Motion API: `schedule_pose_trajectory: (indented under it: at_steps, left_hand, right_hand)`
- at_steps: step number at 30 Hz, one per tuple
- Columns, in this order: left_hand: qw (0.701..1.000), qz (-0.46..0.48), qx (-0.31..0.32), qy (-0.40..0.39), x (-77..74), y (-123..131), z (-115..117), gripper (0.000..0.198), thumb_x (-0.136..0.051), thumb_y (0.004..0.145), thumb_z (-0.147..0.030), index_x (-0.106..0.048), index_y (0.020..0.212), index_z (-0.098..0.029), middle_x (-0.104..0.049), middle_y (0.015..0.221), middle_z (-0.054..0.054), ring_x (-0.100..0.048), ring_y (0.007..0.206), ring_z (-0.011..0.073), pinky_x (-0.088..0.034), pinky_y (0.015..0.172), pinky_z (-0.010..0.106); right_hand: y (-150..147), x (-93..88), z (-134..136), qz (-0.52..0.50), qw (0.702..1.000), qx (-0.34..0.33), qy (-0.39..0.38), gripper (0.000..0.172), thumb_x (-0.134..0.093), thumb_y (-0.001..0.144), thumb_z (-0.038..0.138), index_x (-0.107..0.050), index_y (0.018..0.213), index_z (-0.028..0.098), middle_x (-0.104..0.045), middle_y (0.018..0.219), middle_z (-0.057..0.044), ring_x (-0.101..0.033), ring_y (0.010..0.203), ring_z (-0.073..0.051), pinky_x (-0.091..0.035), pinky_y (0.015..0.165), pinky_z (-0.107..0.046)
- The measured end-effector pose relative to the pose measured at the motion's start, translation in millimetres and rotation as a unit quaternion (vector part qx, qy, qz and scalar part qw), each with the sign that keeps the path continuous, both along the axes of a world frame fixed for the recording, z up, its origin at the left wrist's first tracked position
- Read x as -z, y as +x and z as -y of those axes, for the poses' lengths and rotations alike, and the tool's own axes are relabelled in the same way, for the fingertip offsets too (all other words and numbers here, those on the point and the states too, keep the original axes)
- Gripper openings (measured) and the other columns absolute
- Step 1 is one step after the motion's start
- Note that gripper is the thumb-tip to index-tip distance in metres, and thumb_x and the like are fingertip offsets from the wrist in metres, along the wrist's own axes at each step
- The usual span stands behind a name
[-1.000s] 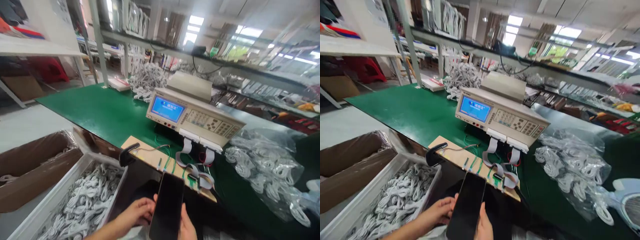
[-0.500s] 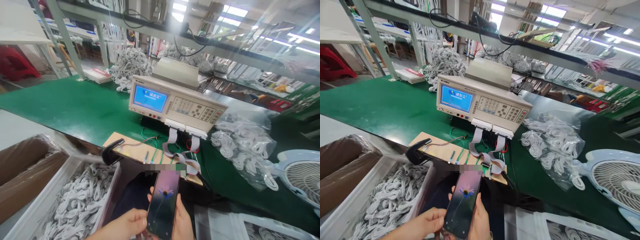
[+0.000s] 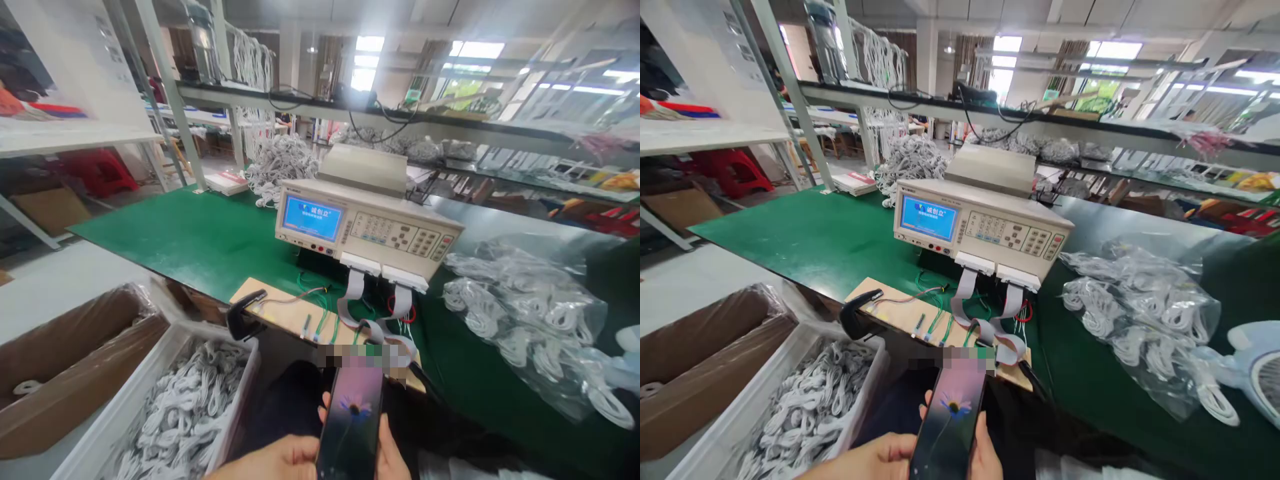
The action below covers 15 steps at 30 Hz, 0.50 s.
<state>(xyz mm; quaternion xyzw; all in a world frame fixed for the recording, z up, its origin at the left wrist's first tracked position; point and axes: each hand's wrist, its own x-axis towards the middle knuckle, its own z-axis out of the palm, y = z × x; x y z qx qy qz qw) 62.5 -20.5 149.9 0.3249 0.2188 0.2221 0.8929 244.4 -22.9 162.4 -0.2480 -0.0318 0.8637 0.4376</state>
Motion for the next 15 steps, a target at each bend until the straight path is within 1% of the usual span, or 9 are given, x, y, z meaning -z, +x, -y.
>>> schedule_pose_trajectory:
  at_steps: [1, 3, 6, 10, 13, 15]
  left_hand:
    - [1.000, 0.010, -0.006, -0.001, 2.5, 0, 3, 0.035, -0.065, 0.076, -0.039, -0.064, 0.103, -0.016, -0.063, 0.091, 0.005, -0.055, 0.073, 0.0086, -0.038, 0.067, 0.017]
    - [1.000, 0.020, -0.003, 0.015, 7.4, -1, 6, 0.039, -0.064, 0.076, -0.043, -0.064, 0.101, -0.013, -0.062, 0.087, 0.007, -0.056, 0.070, 0.0090, -0.038, 0.063, 0.017]
    - [0.999, 0.024, 0.013, 0.019, 9.8, -2, 6, 0.043, -0.063, 0.075, -0.045, -0.062, 0.103, -0.012, -0.063, 0.088, 0.009, -0.057, 0.074, 0.0108, -0.039, 0.064, 0.017]
    - [1.000, 0.025, 0.018, -0.001, 9.2, -4, 5, 0.041, -0.063, 0.077, -0.041, -0.062, 0.106, -0.012, -0.062, 0.091, 0.009, -0.057, 0.076, 0.0112, -0.040, 0.069, 0.019]
    - [1.000, 0.000, 0.021, 0.008, 13.0, -5, 5, 0.038, -0.061, 0.079, -0.040, -0.061, 0.105, -0.012, -0.063, 0.089, 0.009, -0.057, 0.075, 0.0111, -0.038, 0.065, 0.018]
    - [1.000, -0.008, 0.024, 0.018, 15.3, -5, 4, 0.038, -0.061, 0.079, -0.040, -0.062, 0.104, -0.011, -0.063, 0.088, 0.009, -0.057, 0.074, 0.0108, -0.036, 0.062, 0.017]
  right_hand:
    - [-1, -0.2, 1, -0.013, 1.000, -0.002, -0.004, 0.071, -0.039, 0.079, 0.064, -0.054, 0.121, 0.009, -0.049, 0.129, -0.012, -0.051, 0.115, -0.023, -0.036, 0.101, -0.039]
    - [-2, -0.3, 2, -0.029, 0.999, -0.014, -0.011, 0.075, -0.040, 0.078, 0.065, -0.050, 0.125, 0.008, -0.048, 0.130, -0.015, -0.051, 0.115, -0.024, -0.036, 0.100, -0.041]
    - [-3, 0.3, 3, -0.024, 1.000, -0.016, -0.012, 0.078, -0.039, 0.078, 0.066, -0.047, 0.126, 0.005, -0.049, 0.129, -0.017, -0.052, 0.113, -0.026, -0.038, 0.097, -0.043]
    - [-4, 0.5, 3, -0.010, 1.000, -0.004, -0.008, 0.075, -0.042, 0.078, 0.064, -0.049, 0.125, 0.006, -0.043, 0.135, -0.015, -0.046, 0.120, -0.026, -0.035, 0.100, -0.042]
    - [-5, -0.1, 1, -0.006, 1.000, -0.005, -0.009, 0.075, -0.043, 0.077, 0.064, -0.049, 0.125, 0.007, -0.039, 0.138, -0.014, -0.042, 0.123, -0.026, -0.034, 0.101, -0.042]
    - [-4, -0.6, 1, -0.006, 1.000, -0.012, -0.007, 0.077, -0.044, 0.077, 0.065, -0.048, 0.126, 0.006, -0.041, 0.136, -0.015, -0.043, 0.122, -0.026, -0.035, 0.100, -0.042]
